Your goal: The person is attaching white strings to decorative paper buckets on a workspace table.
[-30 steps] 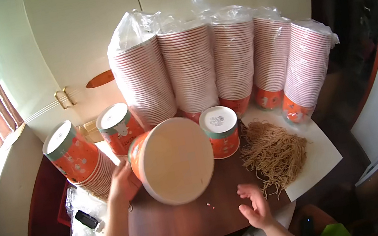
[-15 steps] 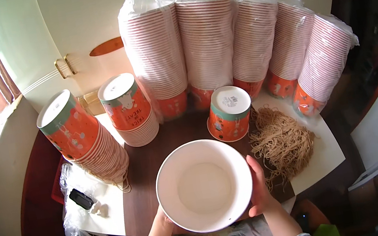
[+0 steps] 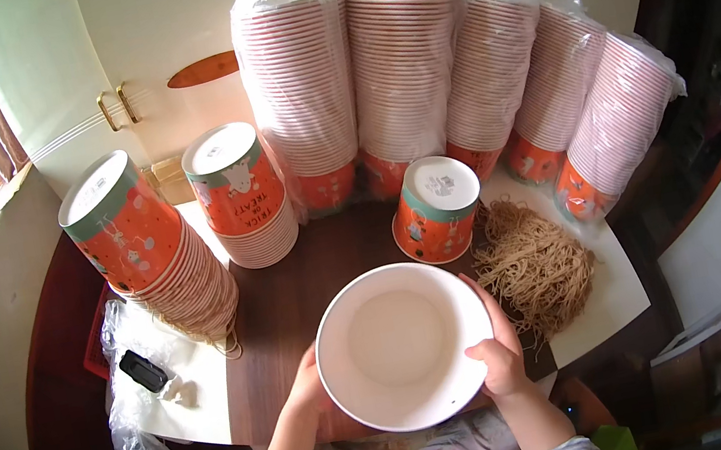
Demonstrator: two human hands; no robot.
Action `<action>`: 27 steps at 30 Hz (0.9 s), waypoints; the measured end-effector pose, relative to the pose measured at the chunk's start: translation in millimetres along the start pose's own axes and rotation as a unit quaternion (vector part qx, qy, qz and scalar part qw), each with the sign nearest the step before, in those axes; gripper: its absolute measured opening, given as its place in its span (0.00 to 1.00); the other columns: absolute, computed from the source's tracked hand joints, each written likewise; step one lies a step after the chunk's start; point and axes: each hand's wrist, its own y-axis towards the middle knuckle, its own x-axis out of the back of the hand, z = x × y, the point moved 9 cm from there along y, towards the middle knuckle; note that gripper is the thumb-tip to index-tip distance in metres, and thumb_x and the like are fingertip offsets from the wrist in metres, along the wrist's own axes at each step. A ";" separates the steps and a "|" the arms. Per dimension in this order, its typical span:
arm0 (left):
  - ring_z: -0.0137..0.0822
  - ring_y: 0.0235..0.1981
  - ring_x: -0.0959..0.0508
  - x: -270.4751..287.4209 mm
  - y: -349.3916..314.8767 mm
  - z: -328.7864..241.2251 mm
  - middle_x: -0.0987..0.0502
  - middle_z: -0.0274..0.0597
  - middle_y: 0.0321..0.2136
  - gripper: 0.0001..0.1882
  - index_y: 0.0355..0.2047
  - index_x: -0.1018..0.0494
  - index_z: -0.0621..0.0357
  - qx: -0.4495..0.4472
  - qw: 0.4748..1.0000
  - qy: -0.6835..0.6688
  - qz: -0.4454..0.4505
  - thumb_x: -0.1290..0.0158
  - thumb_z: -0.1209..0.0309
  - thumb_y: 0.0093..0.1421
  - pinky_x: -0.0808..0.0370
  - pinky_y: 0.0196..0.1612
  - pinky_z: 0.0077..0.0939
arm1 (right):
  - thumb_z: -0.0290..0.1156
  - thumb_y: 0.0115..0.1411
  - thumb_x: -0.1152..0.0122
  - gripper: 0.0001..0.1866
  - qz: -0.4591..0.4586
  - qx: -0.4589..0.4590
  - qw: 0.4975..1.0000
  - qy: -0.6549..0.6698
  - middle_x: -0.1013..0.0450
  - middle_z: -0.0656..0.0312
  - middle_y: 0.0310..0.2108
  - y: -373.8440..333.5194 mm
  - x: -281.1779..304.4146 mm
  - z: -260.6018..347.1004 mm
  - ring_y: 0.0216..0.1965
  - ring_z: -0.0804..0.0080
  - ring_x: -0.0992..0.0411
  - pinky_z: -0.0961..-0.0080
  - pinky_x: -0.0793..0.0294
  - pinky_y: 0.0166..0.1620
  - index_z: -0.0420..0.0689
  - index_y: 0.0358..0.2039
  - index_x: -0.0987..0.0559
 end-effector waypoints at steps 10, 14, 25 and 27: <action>0.31 0.25 0.22 -77.1 -38.2 -108.1 0.23 0.48 0.25 0.12 0.38 0.29 0.66 -0.306 0.836 0.454 -0.020 0.49 0.71 0.56 0.27 0.28 0.22 | 0.23 0.41 0.61 0.38 0.000 0.109 0.968 -0.227 0.49 0.48 0.59 -24.9 -15.3 -12.9 0.60 0.62 0.49 0.69 0.52 0.61 0.30 0.57 0.49; 0.41 0.20 0.22 -79.0 -38.1 -108.5 0.23 0.50 0.23 0.09 0.33 0.28 0.65 -0.351 0.771 0.528 -0.050 0.48 0.71 0.54 0.27 0.24 0.25 | 0.25 0.44 0.58 0.36 -0.007 0.122 0.956 -0.265 0.48 0.49 0.58 -36.4 -16.8 -12.1 0.59 0.62 0.48 0.68 0.51 0.61 0.30 0.57 0.47; 0.37 0.20 0.22 -91.0 -50.5 -102.9 0.23 0.45 0.24 0.07 0.30 0.26 0.62 -0.394 0.757 0.522 0.011 0.46 0.74 0.49 0.26 0.24 0.22 | 0.28 0.56 0.54 0.12 0.106 0.134 0.947 -0.271 0.31 0.54 0.38 -2.9 -12.1 -0.1 0.42 0.65 0.33 0.73 0.36 0.47 0.36 0.37 0.26; 0.37 0.21 0.22 -92.9 -48.5 -100.8 0.23 0.45 0.24 0.07 0.30 0.26 0.62 -0.387 0.762 0.520 0.008 0.46 0.74 0.49 0.26 0.25 0.22 | 0.26 0.56 0.54 0.11 0.122 0.130 0.944 -0.278 0.30 0.55 0.38 6.5 -16.4 -3.4 0.42 0.65 0.32 0.72 0.36 0.47 0.37 0.37 0.26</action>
